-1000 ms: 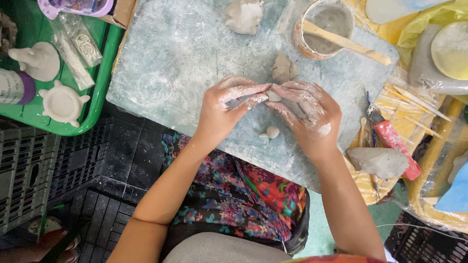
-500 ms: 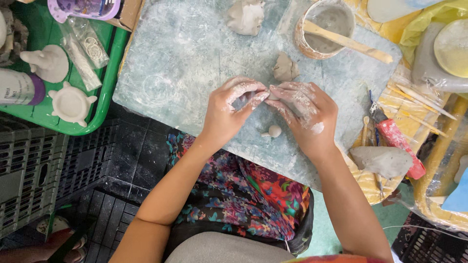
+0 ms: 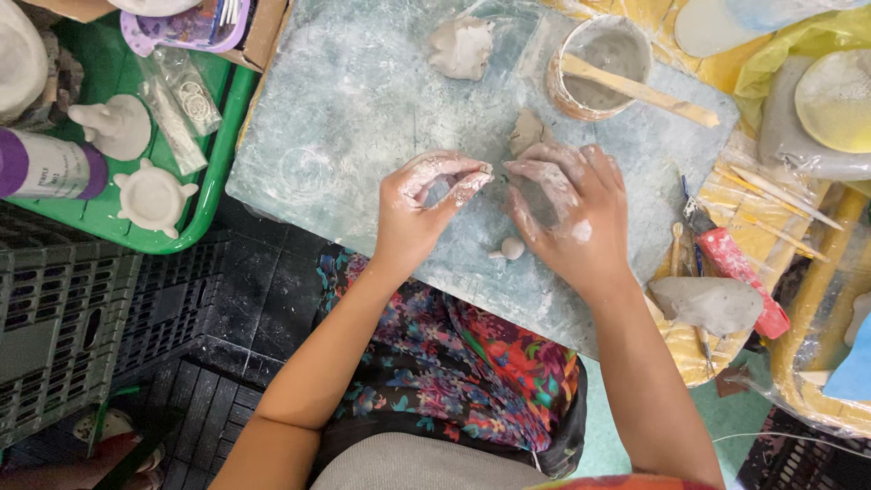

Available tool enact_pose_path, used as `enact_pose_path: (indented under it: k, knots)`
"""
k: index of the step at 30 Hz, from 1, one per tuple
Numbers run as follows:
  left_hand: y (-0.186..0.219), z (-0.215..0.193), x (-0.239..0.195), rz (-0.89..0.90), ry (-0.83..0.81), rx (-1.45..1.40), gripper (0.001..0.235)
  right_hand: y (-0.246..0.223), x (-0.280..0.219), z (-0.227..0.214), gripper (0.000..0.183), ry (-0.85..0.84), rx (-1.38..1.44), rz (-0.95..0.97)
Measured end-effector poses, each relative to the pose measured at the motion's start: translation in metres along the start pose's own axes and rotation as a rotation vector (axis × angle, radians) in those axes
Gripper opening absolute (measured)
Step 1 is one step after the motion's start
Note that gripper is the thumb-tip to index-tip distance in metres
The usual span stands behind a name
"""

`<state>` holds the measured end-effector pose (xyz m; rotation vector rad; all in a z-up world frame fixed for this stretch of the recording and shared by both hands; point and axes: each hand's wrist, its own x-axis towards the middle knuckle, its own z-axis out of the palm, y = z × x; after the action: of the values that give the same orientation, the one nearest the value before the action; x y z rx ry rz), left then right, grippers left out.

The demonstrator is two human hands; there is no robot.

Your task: The person shapes and molds pieces of clay by hand on a work surface, rolling them into small balls and attaching them to a larger form.

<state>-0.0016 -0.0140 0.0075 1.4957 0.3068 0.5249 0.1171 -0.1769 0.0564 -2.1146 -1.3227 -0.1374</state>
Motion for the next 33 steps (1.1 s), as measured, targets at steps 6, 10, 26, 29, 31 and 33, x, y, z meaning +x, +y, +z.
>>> enact_pose_path:
  k: [6,10,26,29,31,33]
  knots:
    - [-0.002,-0.004,0.001,-0.083,-0.075,0.040,0.019,0.001,0.002,-0.004,0.049,0.027,0.087,-0.077]
    - [-0.009,-0.001,0.009,-0.224,-0.115,-0.252,0.023,0.005,-0.001,-0.005,0.044,0.069,0.057,-0.111]
    - [0.047,0.028,0.057,-0.224,-0.436,0.031,0.028,0.020,-0.009,-0.021,0.028,0.307,0.048,0.085]
    - [0.050,0.036,0.061,-0.134,-0.442,0.194,0.028,0.022,-0.010,-0.020,0.027,0.326,0.029,0.121]
    - [0.046,0.041,0.064,-0.081,-0.437,0.331,0.028,0.023,-0.011,-0.019,0.027,0.346,0.028,0.124]
    - [0.041,0.046,0.068,0.260,-0.400,0.397,0.022,0.025,-0.012,-0.019,0.025,0.425,0.006,0.122]
